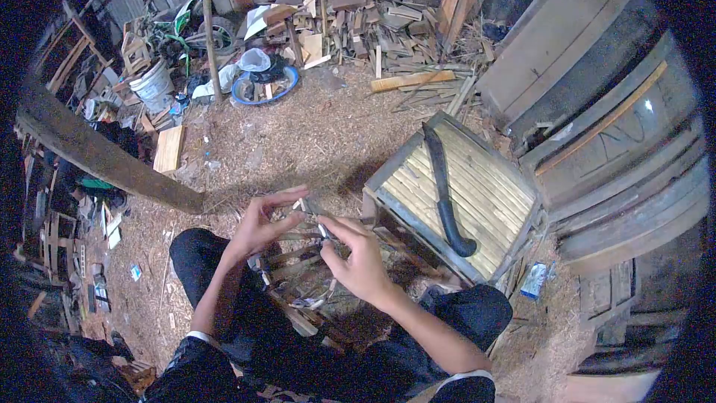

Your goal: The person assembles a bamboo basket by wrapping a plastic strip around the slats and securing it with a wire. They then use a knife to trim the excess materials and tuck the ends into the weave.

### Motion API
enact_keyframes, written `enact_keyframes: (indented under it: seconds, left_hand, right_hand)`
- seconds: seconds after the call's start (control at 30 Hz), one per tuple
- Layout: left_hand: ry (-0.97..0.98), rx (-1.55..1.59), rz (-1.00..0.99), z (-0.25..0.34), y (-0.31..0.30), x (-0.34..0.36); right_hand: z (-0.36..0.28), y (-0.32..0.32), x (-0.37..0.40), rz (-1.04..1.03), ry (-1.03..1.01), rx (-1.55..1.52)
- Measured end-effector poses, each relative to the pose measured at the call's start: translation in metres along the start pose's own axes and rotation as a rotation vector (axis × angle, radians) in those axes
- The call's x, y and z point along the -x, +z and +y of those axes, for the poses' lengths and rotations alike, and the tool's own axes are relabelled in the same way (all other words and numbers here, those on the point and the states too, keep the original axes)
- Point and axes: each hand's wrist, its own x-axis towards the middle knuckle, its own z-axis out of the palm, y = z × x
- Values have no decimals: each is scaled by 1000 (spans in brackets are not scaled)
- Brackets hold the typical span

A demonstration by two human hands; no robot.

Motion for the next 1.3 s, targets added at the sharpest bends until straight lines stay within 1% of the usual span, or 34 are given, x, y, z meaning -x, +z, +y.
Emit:
enact_keyframes:
  seconds: [0.1, 0.23, 0.3, 0.4, 0.43, 0.5, 0.6, 0.73, 0.8, 0.9, 1.03, 1.1, 1.23, 1.3]
  left_hand:
    - [-14, -17, -62, -4, -4, -4]
    - [46, -108, -43, 5, -4, -4]
    - [99, -196, 71, 6, 0, -4]
    - [140, -223, 113, -4, -1, -6]
    - [141, -225, 114, -4, -2, -6]
    - [147, -256, 43, -3, -3, -5]
    - [170, -285, 36, 2, -3, -4]
    - [170, -316, 37, -3, -3, -4]
    - [179, -362, 49, -3, -3, -4]
    - [187, -370, 78, -4, -4, -5]
    - [176, -436, 95, -6, -6, -4]
    - [104, -348, 86, -4, -6, -3]
    - [105, -320, 70, -8, -5, -3]
    - [34, 80, 156, -10, 3, -1]
  right_hand:
    - [1, 0, 1, -2, 4, 8]
    - [-1, -2, 0, 9, 46, -12]
    - [3, -4, -1, 11, 10, -6]
    - [3, -6, -3, 3, 10, 9]
    - [3, -5, -3, 3, 9, 8]
    - [4, -4, -3, 11, -13, 9]
    - [5, -3, -3, 11, -16, 8]
    - [0, -5, -4, 0, 0, -4]
    - [-5, -6, -4, -16, 52, -23]
    - [-1, -3, -2, 27, 2, -17]
    - [-1, -1, -2, 36, 22, -30]
    - [-2, 0, -3, 45, 47, -16]
    - [-1, -1, -2, 12, 23, 5]
    - [2, -1, -2, -12, 10, -8]
